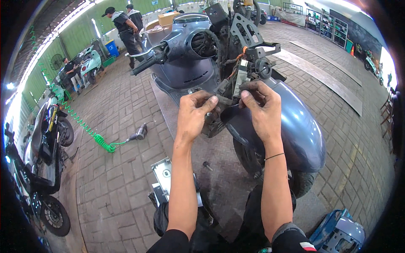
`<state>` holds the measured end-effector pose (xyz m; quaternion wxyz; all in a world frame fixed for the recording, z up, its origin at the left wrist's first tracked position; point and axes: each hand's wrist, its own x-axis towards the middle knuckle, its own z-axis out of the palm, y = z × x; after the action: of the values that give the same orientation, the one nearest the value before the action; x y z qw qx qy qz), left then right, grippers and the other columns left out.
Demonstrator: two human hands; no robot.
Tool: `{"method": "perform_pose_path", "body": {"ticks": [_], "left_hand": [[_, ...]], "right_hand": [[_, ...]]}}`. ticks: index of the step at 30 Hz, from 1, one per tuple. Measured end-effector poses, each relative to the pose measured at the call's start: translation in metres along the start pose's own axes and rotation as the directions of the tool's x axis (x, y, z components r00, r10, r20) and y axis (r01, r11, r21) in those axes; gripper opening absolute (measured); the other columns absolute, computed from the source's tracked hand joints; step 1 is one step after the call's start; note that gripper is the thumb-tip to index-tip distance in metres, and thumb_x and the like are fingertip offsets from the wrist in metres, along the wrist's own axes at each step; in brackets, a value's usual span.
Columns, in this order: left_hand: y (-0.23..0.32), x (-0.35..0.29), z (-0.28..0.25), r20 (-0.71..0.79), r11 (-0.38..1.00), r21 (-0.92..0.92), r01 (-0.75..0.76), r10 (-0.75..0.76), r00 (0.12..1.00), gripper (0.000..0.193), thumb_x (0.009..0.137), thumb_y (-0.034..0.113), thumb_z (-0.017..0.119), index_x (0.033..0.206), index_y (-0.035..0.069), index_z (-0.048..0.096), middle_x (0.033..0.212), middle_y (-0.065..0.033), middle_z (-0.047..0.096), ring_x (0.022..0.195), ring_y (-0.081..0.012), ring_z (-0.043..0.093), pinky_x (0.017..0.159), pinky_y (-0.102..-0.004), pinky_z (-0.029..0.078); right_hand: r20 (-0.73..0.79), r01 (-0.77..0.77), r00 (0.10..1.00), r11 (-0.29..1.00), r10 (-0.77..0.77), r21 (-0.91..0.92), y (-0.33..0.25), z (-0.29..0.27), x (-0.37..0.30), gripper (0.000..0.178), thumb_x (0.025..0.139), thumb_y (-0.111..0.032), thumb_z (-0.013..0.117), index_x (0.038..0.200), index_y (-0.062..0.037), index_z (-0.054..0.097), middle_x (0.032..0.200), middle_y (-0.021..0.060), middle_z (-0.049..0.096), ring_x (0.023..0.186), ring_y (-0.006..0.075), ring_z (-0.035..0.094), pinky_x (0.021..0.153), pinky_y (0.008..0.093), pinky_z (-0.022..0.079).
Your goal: The person unscrews and removes components from the steering column of a scooter using a screwdriver, disconnects several wire harnesses, and unboxes a new part for installation.
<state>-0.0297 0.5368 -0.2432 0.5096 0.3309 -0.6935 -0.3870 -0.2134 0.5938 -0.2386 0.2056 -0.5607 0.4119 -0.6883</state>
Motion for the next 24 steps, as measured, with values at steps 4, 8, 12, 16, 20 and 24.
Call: {"method": "perform_pose_path", "body": {"ticks": [4,8,12,16,20,24], "left_hand": [[0.006,-0.003,0.000,0.037,0.992,-0.119,-0.028,0.033,0.999,0.018,0.094,0.013,0.073,0.097,-0.005,0.075,0.087,-0.0071,0.073,0.080,-0.0147,0.067,0.078,-0.0287,0.051],[0.014,-0.010,-0.002,0.121,0.978,-0.199,-0.062,0.087,0.989,0.019,0.094,0.015,0.073,0.097,-0.004,0.075,0.086,-0.0061,0.072,0.082,-0.0139,0.067,0.077,-0.0280,0.051],[0.026,-0.012,0.008,0.163,0.984,-0.137,-0.117,0.138,0.977,0.019,0.096,0.014,0.072,0.098,-0.004,0.073,0.083,-0.0052,0.070,0.080,-0.0113,0.064,0.076,-0.0289,0.051],[0.030,-0.013,0.004,0.116,0.978,-0.154,-0.139,0.158,0.981,0.014,0.097,0.010,0.070,0.096,-0.004,0.073,0.082,-0.0045,0.070,0.076,-0.0104,0.064,0.071,-0.0276,0.051],[0.033,-0.017,-0.004,-0.114,0.936,-0.250,-0.247,0.225,0.968,0.013,0.098,0.009,0.068,0.095,-0.003,0.073,0.080,-0.0032,0.069,0.073,-0.0098,0.063,0.068,-0.0262,0.051],[0.039,-0.022,-0.025,-0.434,0.870,-0.326,-0.369,0.209,0.876,0.016,0.099,0.011,0.065,0.099,-0.003,0.071,0.084,-0.0036,0.069,0.074,-0.0089,0.062,0.068,-0.0255,0.051]], "right_hand": [[0.056,-0.019,0.998,0.993,0.025,-0.117,-0.003,0.002,-0.001,0.014,0.092,-0.003,0.069,0.102,0.0049,0.070,0.085,0.0075,0.071,0.077,0.0118,0.064,0.072,0.0287,0.053],[0.121,0.057,0.992,0.978,-0.033,-0.200,-0.002,0.008,-0.003,0.015,0.090,-0.004,0.069,0.102,0.0037,0.071,0.085,0.0083,0.072,0.080,0.0127,0.066,0.074,0.0308,0.053],[0.059,0.070,0.996,0.980,-0.060,-0.185,-0.006,0.000,-0.006,0.014,0.091,-0.005,0.069,0.102,0.0046,0.071,0.082,0.0047,0.069,0.075,0.0102,0.059,0.071,0.0278,0.048],[0.042,-0.004,0.999,0.992,0.009,-0.127,-0.018,0.002,-0.010,0.013,0.092,-0.005,0.071,0.101,0.0043,0.071,0.075,-0.0027,0.060,0.069,0.0048,0.052,0.062,0.0224,0.041],[0.046,-0.003,0.999,0.981,0.012,-0.196,-0.014,0.002,-0.012,0.017,0.091,-0.002,0.071,0.107,0.0029,0.072,0.078,-0.0032,0.058,0.072,0.0054,0.053,0.063,0.0219,0.041],[0.076,0.094,0.993,0.995,-0.091,-0.029,-0.014,0.012,-0.017,0.042,0.091,-0.002,0.071,0.132,0.0046,0.062,0.108,0.0066,0.064,0.093,0.0137,0.063,0.082,0.0297,0.056]]}}
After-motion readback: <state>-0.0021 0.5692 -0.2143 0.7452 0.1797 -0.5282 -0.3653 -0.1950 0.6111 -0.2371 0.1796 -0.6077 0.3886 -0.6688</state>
